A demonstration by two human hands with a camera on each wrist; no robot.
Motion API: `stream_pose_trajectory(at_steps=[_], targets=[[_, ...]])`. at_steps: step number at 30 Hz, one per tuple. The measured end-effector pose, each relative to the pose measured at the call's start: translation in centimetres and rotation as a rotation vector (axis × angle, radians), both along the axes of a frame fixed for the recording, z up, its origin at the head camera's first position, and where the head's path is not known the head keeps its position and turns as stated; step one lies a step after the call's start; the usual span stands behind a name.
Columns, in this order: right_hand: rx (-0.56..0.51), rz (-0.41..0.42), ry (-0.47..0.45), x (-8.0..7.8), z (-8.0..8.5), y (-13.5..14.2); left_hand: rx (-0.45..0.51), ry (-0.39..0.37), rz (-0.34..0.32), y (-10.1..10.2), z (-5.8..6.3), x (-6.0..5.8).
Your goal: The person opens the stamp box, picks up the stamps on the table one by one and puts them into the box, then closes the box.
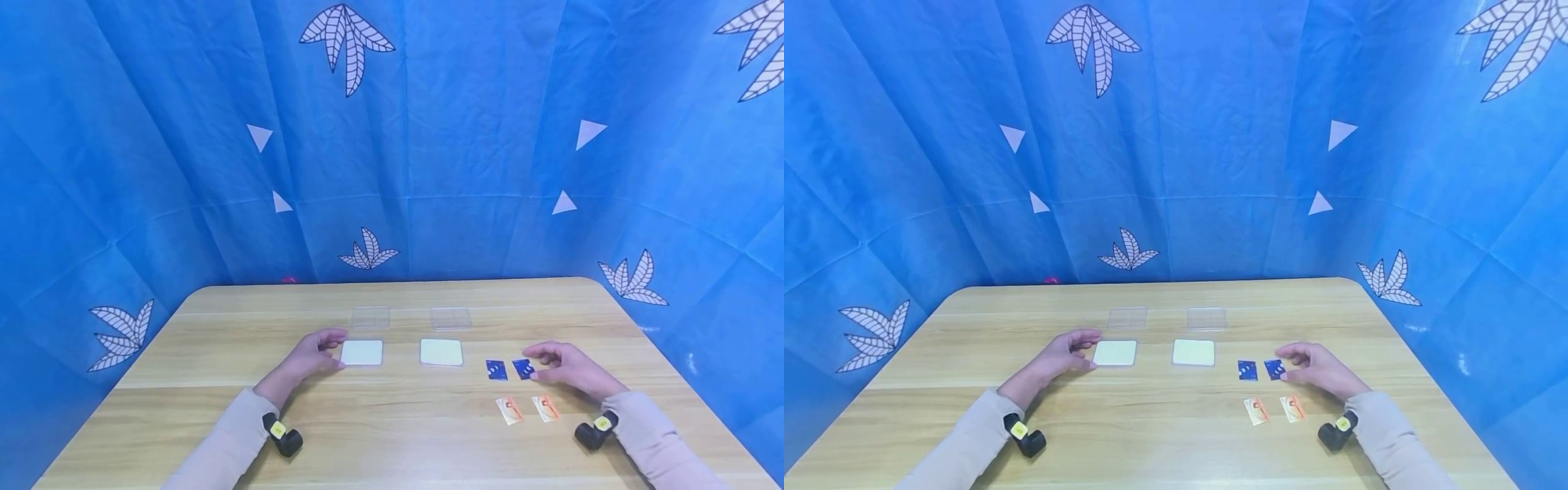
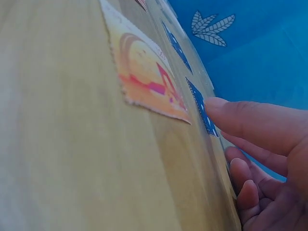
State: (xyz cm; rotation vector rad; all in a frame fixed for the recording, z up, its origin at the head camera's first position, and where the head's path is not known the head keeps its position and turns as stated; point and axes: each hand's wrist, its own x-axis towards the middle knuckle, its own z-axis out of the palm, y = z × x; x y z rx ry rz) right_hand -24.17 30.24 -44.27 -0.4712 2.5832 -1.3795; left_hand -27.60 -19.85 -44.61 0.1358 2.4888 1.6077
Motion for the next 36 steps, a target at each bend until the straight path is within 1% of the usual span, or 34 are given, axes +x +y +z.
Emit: stream_pose_trajectory(at_steps=[3,10,19,29,36], targets=[[-0.001,-0.010,-0.008,-0.08,-0.08,0.02,0.003,-0.001,0.002,-0.02,-0.05,-0.02],[0.036,-0.039,-0.001,-0.25,-0.22,-0.01,0.010,-0.003,0.000,-0.10,-0.24,-0.07],[0.078,-0.075,0.028,-0.24,-0.19,-0.27,0.013,0.001,-0.005,-0.14,-0.30,-0.09],[0.074,-0.080,0.042,-0.23,-0.21,-0.46,-0.008,0.008,0.002,-0.10,-0.42,-0.17],[0.060,-0.078,0.019,-0.27,-0.25,-0.66,-0.015,0.006,0.000,-0.17,-0.35,-0.04]])
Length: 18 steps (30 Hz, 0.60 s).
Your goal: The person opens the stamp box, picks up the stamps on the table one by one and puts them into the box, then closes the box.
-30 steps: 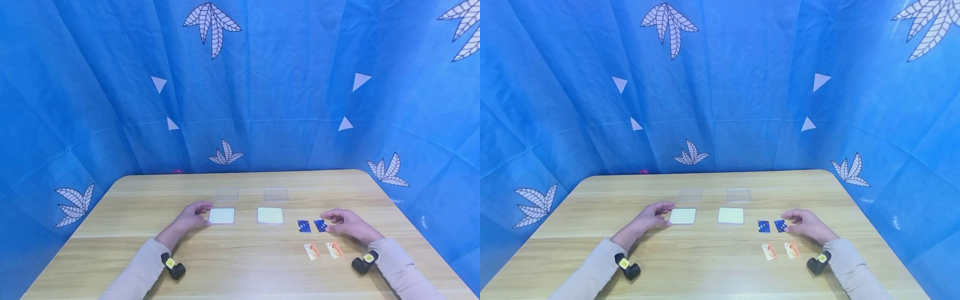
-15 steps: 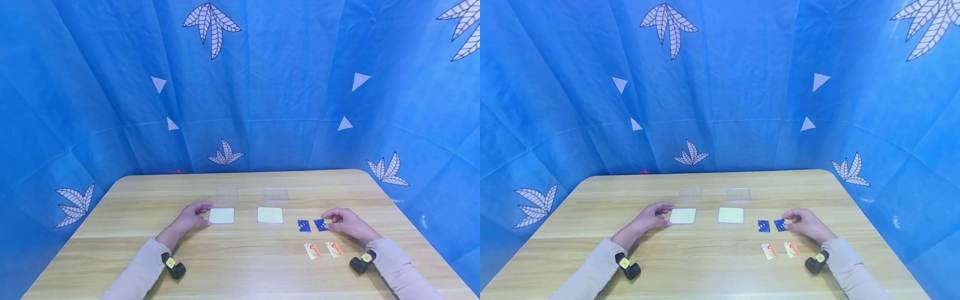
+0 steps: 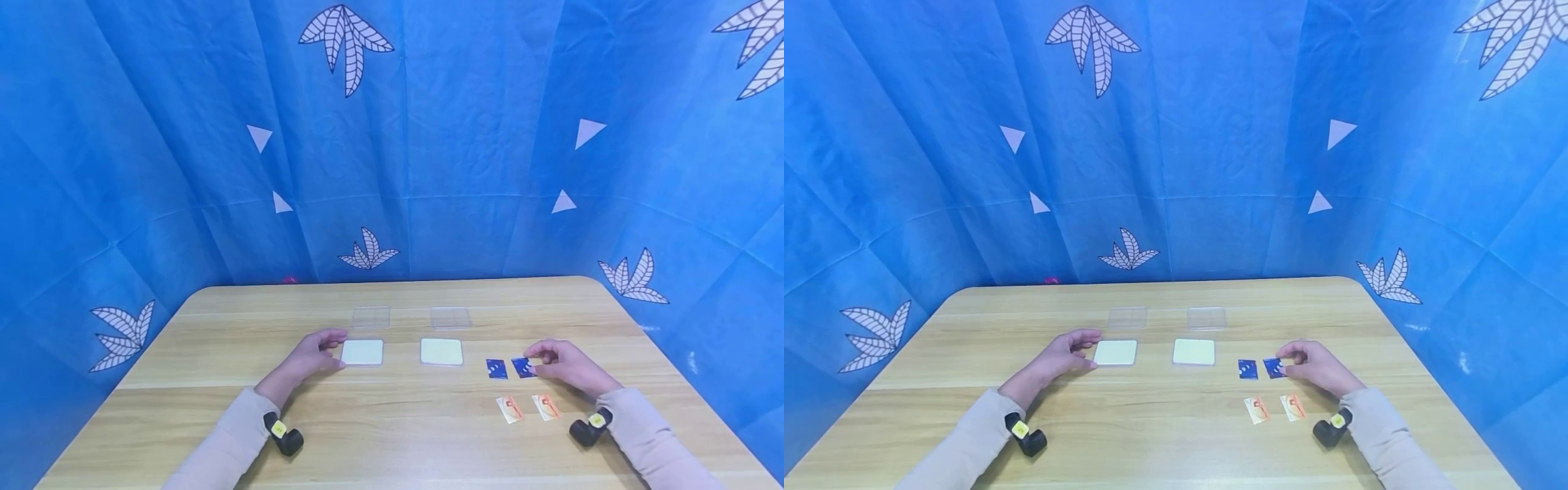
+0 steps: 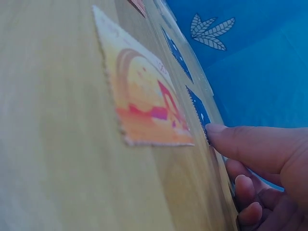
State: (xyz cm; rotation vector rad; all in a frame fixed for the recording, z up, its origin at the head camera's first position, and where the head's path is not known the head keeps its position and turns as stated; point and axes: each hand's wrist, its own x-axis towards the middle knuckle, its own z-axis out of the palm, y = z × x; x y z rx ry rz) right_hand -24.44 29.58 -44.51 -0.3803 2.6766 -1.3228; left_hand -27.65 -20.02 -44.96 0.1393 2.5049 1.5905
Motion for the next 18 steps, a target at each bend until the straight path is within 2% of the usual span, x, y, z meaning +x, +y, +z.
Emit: stream_pose_trajectory(at_steps=[18], targets=[[-0.105,0.014,-0.021,0.32,0.01,-0.16,0.018,-0.001,-0.010,0.04,0.16,0.04]])
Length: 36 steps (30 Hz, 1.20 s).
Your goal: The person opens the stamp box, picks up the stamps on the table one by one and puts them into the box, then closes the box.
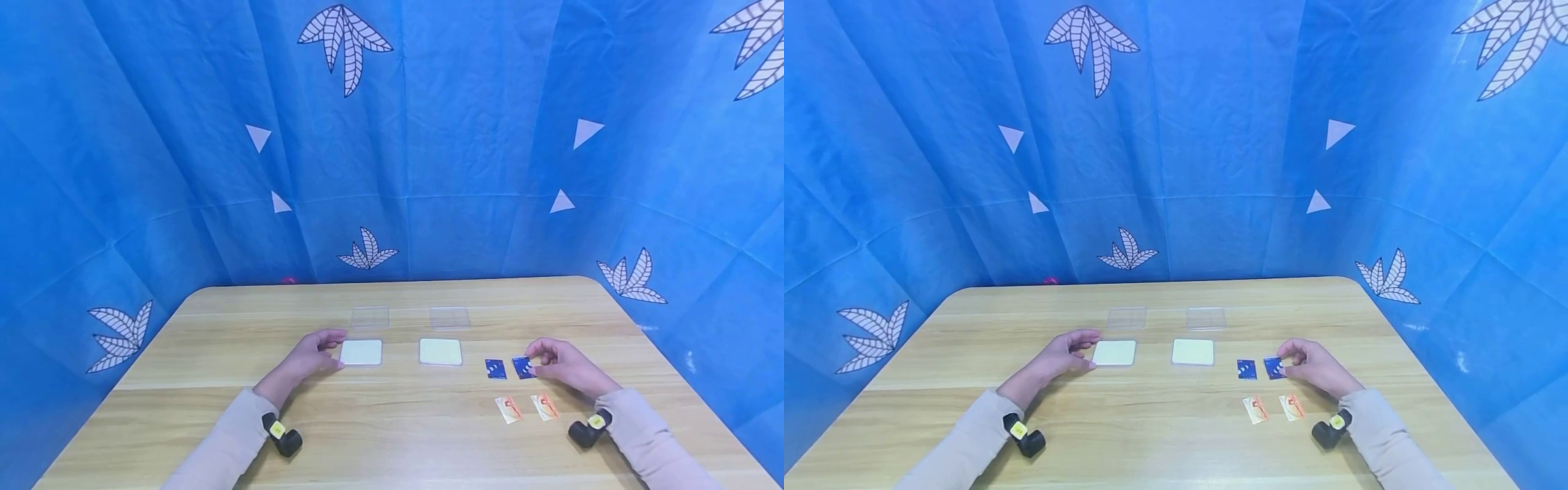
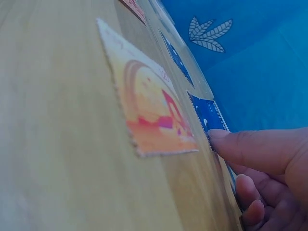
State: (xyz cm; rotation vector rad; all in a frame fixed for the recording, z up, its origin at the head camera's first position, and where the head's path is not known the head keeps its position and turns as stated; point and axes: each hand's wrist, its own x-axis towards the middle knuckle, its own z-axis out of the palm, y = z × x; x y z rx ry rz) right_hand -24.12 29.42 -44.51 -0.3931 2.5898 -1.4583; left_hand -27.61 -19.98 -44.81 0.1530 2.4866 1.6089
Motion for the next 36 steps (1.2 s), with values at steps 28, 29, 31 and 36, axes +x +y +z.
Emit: stream_pose_trajectory(at_steps=[28,29,31,36], targets=[[0.004,-0.073,0.006,-0.04,-0.19,-0.41,-0.028,-0.002,0.021,-0.06,-0.49,-0.28],[0.002,-0.079,0.005,0.00,-0.14,-0.46,-0.027,-0.001,0.021,-0.05,-0.53,-0.31],[0.002,-0.094,0.006,0.01,-0.11,-0.54,-0.029,0.003,0.019,-0.03,-0.58,-0.32],[0.013,-0.126,0.002,-0.06,-0.11,-0.55,-0.019,0.008,0.012,0.12,-0.11,0.01]])
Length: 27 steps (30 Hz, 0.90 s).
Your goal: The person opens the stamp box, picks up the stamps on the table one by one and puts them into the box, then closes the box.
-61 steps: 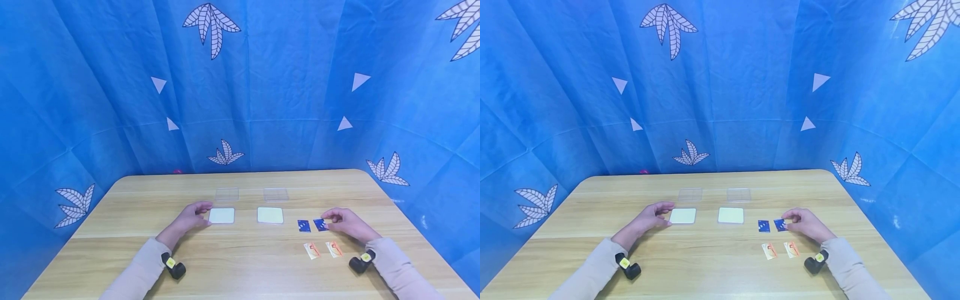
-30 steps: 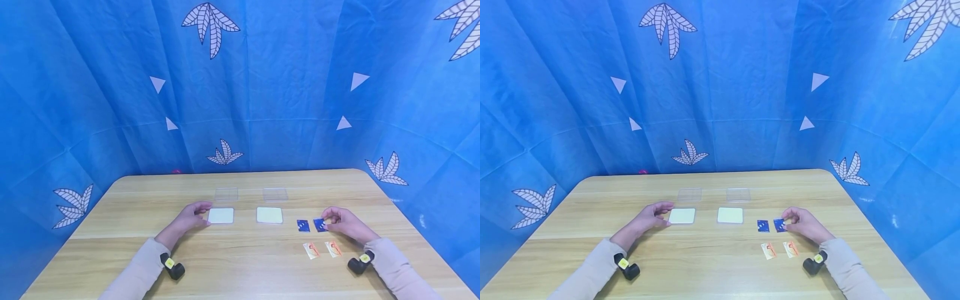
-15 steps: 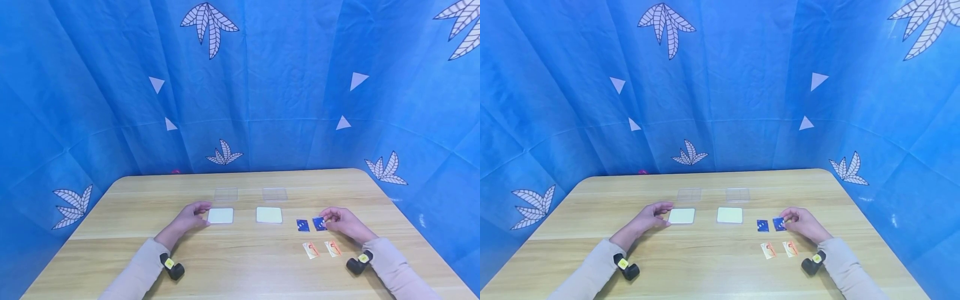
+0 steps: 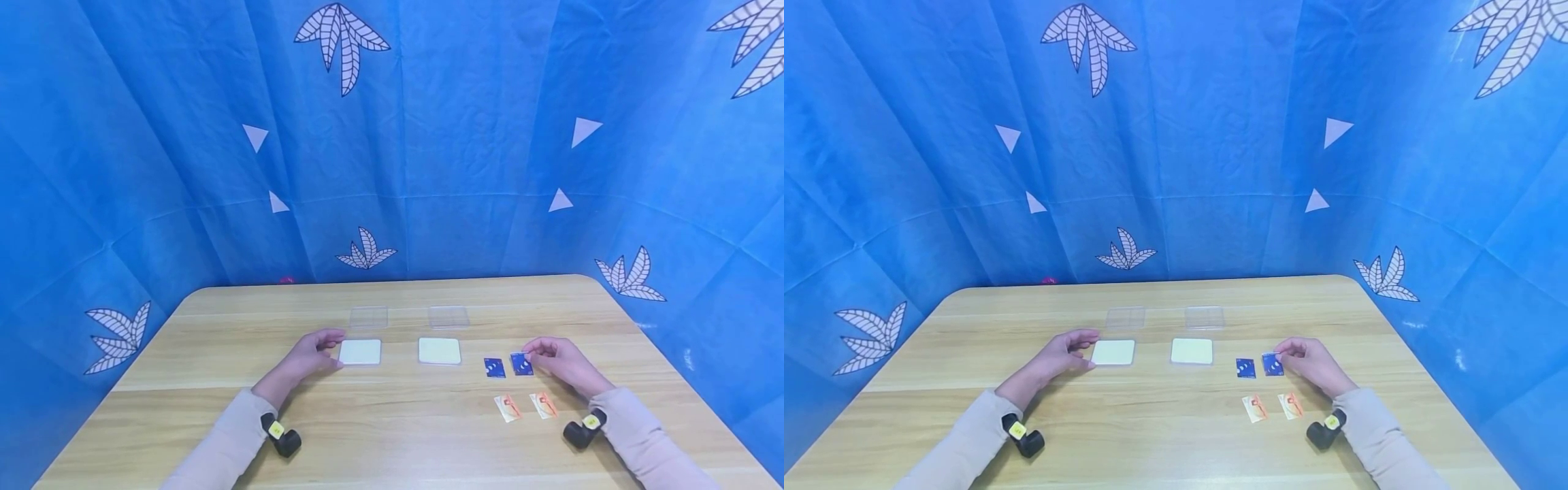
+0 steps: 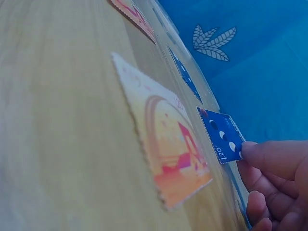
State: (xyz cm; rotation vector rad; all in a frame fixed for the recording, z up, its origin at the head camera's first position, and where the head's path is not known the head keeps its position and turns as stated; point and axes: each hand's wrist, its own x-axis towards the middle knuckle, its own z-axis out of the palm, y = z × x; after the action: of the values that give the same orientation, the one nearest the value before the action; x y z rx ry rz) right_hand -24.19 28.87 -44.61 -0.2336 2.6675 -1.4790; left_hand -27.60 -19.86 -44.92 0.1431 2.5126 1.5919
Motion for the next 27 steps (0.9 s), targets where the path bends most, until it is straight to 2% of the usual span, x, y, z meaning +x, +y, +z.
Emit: stream_pose_trajectory(at_steps=[5,6,9,20,27], targets=[[-0.020,-0.017,-0.009,-0.1,0.2,0.0,0.002,-0.005,0.005,0.0,0.1,0.1],[-0.026,-0.020,-0.013,-0.1,0.3,0.0,0.003,-0.008,0.009,-0.1,-0.3,-0.2],[-0.036,-0.031,-0.025,-0.1,0.4,-0.1,-0.004,-0.011,0.012,-0.1,-0.4,-0.2],[-0.090,-0.027,-0.033,0.0,1.3,-0.7,-0.012,-0.013,0.010,-0.1,-0.3,-0.3],[-0.079,-0.054,-0.091,-0.2,2.2,-1.7,-0.005,-0.013,-0.005,-0.2,-0.3,-0.3]])
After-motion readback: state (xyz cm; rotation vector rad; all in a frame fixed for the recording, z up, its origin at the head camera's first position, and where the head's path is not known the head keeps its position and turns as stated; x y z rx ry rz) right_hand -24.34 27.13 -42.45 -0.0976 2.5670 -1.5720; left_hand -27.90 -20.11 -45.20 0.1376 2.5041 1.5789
